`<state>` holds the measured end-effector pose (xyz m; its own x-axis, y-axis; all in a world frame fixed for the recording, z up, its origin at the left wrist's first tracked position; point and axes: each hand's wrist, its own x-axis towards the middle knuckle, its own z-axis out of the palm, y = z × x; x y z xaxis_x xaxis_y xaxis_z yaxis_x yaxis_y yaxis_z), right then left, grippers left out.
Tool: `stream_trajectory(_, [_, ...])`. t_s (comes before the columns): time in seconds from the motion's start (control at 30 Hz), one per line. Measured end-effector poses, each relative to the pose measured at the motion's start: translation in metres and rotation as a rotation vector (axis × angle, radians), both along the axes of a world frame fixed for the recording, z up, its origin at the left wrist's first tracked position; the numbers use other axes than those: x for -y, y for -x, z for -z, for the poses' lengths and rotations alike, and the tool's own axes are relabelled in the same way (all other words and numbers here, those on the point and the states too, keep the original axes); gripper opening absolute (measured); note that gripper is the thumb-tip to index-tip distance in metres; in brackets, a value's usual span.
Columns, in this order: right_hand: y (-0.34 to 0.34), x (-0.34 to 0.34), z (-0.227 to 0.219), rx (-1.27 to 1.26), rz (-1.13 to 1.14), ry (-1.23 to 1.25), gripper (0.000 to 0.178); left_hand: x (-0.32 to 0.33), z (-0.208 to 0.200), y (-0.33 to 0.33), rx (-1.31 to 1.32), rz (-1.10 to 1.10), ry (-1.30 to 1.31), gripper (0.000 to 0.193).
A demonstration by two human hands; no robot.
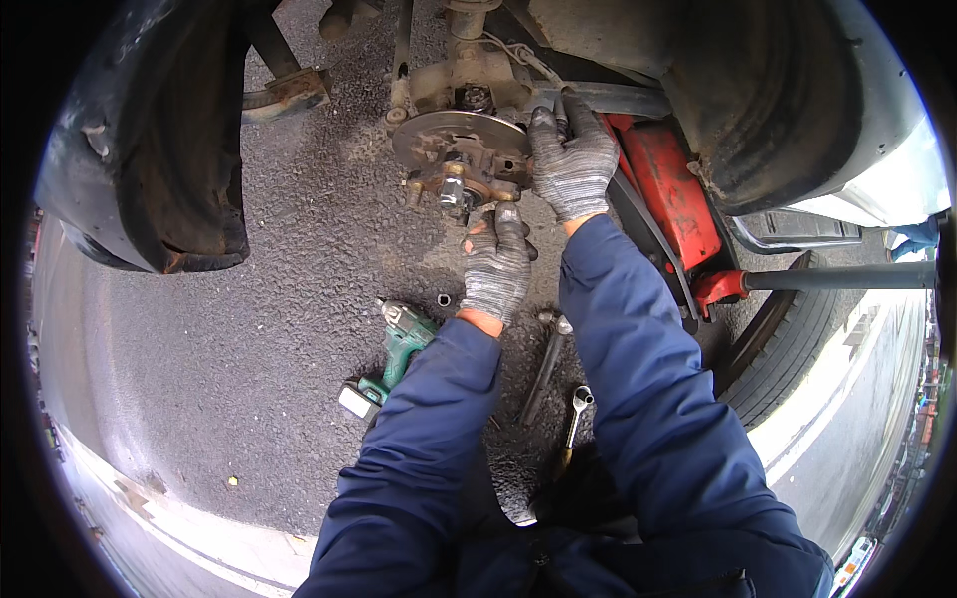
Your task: The person removes a car tire, cleans the wheel hub, and mounts a new tire. They tighten the lug nuts by hand and with an impact wrench, then lower the car with a jack. Finally, they enter the vehicle and briefly operate the gear shift and steering wheel.
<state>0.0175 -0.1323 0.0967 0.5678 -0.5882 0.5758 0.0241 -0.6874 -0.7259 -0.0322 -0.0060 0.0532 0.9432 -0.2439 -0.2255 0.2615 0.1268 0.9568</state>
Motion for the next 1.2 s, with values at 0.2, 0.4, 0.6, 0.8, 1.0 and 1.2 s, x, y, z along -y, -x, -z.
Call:
stream_trajectory(0.2, [-0.004,0.011,0.001,-0.026,-0.037,-0.008,0.051,0.010,0.007,0.004,0.036,-0.015,-0.064,0.034])
stream_trajectory(0.4, [-0.008,0.018,0.002,-0.039,-0.127,-0.081,0.048,0.019,0.029,-0.003,0.253,-0.007,-0.389,0.040])
stream_trajectory(0.6, [-0.010,0.020,-0.004,-0.067,-0.166,-0.068,0.048,0.024,0.023,-0.006,0.201,-0.028,-0.362,0.045])
stream_trajectory(0.8, [0.024,0.006,-0.038,-0.142,0.184,0.430,0.052,0.014,-0.014,0.005,-0.185,0.066,0.016,0.029])
stream_trajectory(1.0, [0.063,-0.056,-0.077,-0.466,-0.240,0.153,0.054,0.012,-0.011,0.008,-0.449,-0.009,0.659,0.023])
stream_trajectory(1.2, [0.056,-0.087,-0.084,-0.853,-0.177,0.074,0.042,-0.007,0.001,0.015,-0.542,-0.009,0.689,0.026])
